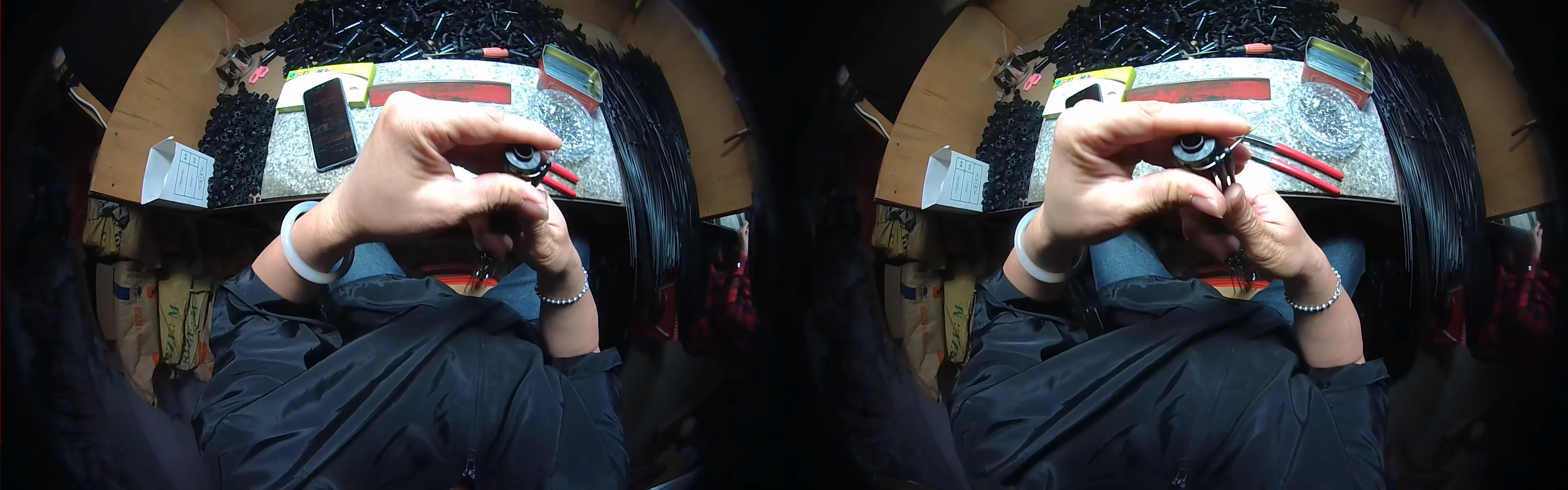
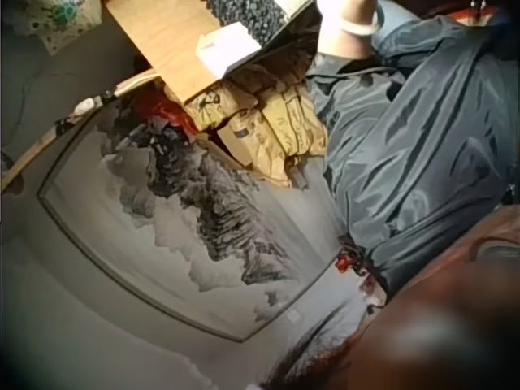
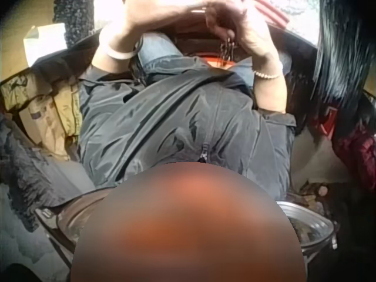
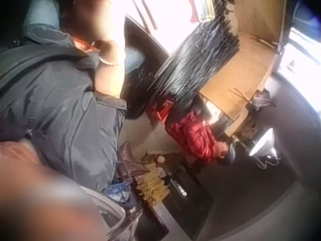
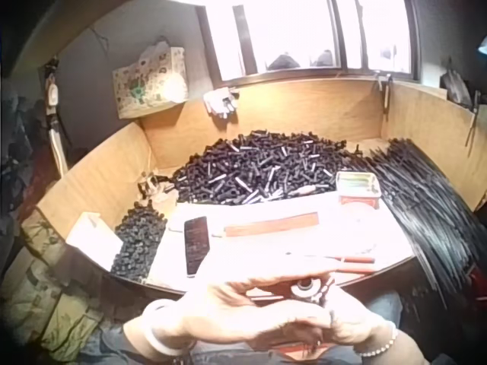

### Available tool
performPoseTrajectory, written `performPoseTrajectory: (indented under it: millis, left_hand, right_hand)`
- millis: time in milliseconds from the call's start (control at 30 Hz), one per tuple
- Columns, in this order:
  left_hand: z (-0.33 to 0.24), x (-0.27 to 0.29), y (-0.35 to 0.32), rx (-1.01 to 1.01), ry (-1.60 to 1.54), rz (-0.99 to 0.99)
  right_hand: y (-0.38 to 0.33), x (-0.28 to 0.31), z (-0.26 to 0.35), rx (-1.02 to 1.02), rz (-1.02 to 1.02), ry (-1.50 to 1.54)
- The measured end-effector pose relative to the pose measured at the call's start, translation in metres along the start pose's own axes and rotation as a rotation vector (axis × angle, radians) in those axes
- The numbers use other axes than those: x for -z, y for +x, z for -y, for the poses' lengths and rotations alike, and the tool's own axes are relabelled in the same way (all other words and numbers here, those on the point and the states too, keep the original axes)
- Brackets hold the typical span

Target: The person is using pliers and their hands to assemble various black plastic and metal components that appear to be for umbrellas at a factory workbench.

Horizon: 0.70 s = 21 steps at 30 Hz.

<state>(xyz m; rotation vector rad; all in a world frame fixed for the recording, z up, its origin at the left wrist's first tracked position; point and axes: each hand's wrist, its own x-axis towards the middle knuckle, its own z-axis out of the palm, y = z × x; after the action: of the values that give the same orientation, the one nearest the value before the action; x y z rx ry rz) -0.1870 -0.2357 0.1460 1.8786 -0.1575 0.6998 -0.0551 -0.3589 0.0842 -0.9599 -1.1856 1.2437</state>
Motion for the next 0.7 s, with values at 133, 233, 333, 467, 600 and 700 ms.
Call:
performPoseTrajectory:
  millis: [133,233,333,467,600,700]
  left_hand:
    - [0.005,-0.001,-0.002,0.043,-0.05,-0.058]
    - [0.004,0.001,-0.002,-0.003,0.065,-0.05]
    - [0.005,-0.002,0.0,-0.023,0.079,-0.082]
    - [0.002,-0.002,-0.001,-0.033,0.129,-0.074]
    - [0.002,-0.002,-0.002,-0.025,0.102,-0.088]
    - [0.005,0.002,-0.002,-0.021,0.073,-0.06]
  right_hand:
    - [0.001,0.0,0.001,-0.036,0.053,0.073]
    - [-0.002,-0.015,0.0,-0.038,-0.145,0.135]
    - [0.002,-0.017,-0.001,0.157,-0.102,-0.042]
    - [0.0,-0.015,-0.003,0.097,-0.102,-0.106]
    - [0.0,-0.013,0.001,0.113,-0.074,-0.002]
    - [0.002,-0.013,0.002,0.049,-0.08,0.092]
